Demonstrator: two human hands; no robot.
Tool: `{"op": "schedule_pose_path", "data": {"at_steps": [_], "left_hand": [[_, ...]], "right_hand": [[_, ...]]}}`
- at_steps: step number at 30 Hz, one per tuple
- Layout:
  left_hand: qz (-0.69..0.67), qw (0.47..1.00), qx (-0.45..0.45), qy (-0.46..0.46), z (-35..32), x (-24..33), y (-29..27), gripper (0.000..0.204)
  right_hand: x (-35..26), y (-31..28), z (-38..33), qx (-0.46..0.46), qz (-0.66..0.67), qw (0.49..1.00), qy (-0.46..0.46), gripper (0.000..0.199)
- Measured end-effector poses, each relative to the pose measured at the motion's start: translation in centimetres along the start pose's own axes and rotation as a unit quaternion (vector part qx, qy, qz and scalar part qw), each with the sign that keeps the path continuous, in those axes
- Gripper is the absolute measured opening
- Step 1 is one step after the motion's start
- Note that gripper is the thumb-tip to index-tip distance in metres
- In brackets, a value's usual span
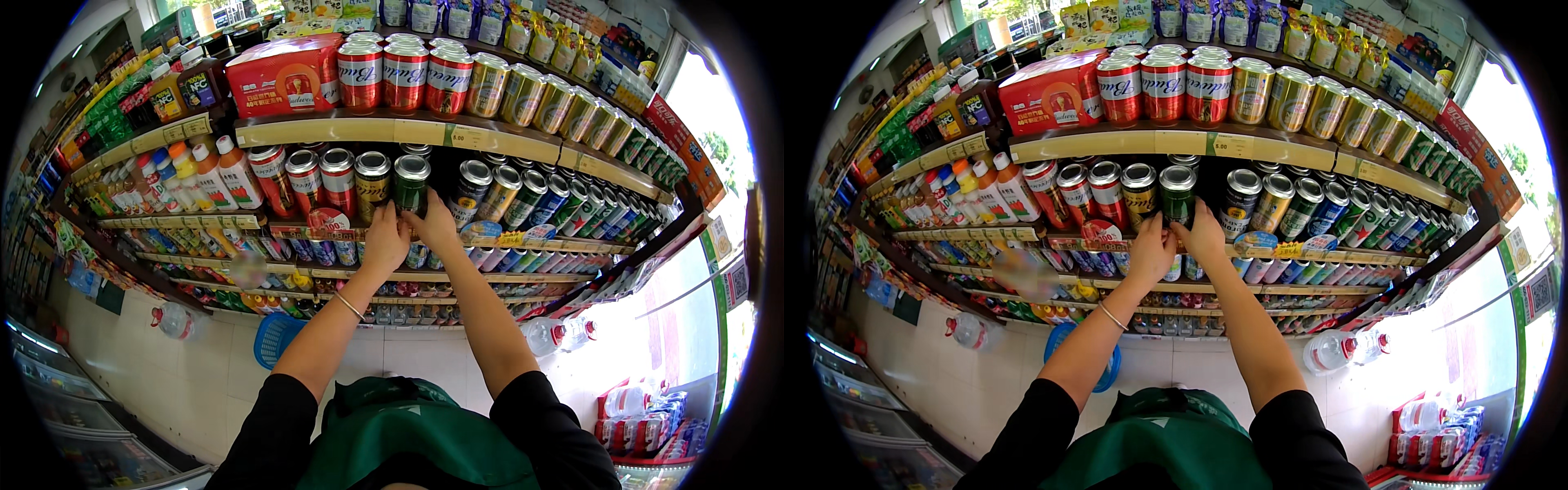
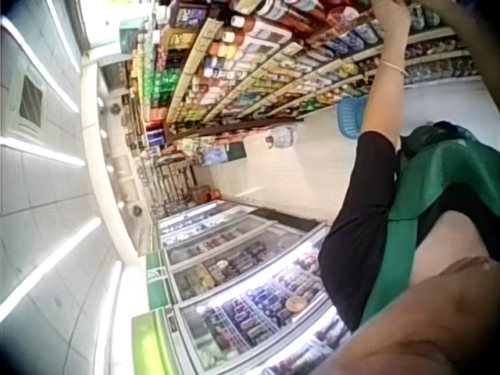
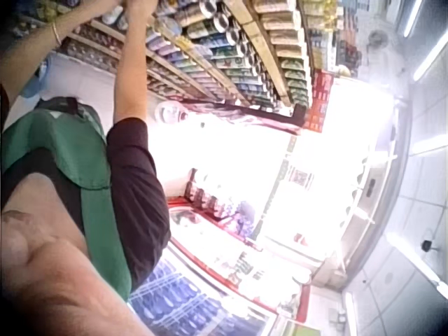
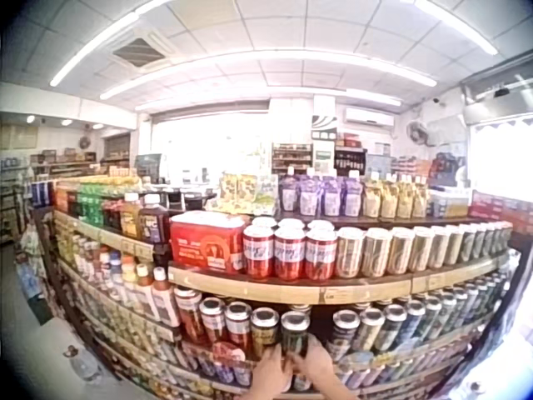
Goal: The person wipes the labels of various bottles on a store shelf using a dark cloth. They handle each bottle individually, wiping the front and sides before placing it back on the shelf. The task involves cleaning glass bottles containing liquids, likely alcoholic beverages, in a retail setting.
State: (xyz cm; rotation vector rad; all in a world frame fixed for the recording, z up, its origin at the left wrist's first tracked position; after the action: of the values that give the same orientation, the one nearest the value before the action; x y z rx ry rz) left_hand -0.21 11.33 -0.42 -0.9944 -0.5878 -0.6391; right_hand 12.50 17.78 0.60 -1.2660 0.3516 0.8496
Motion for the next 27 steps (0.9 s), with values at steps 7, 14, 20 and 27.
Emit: {"op": "schedule_pose_path", "data": {"at_steps": [7, 14, 20, 27], "left_hand": [[0.060, 0.998, -0.006, -0.010, 0.5, -0.3, 0.3, 0.060], [0.076, 0.996, -0.027, -0.024, 0.8, 0.8, 1.0, 0.068], [0.066, 0.997, -0.016, -0.034, 0.4, 0.0, 1.8, 0.070], [0.039, 0.999, 0.000, -0.022, -0.9, -0.3, 0.3, 0.063]], "right_hand": [[2.4, -0.4, 2.6, 0.008, 0.567, 0.801, 0.194, 0.062], [5.9, 4.4, 5.5, 0.072, 0.493, 0.846, 0.187, 0.081], [5.4, 4.9, 5.5, 0.058, 0.516, 0.831, 0.202, 0.079], [2.6, 3.3, 1.6, 0.103, 0.465, 0.866, 0.153, 0.066]]}}
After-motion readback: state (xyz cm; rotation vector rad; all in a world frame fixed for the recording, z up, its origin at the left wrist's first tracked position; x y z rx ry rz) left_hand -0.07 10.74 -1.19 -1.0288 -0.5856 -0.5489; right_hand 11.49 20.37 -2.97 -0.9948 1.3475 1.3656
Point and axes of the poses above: each hand's wrist, its own z-axis towards the middle knuckle, its own y-axis out of the palm, x = y × z, the point moved 3 cm from there along z, towards the middle knuckle, and after that the axes turned 1 degree about z, right-handed, at the moved point
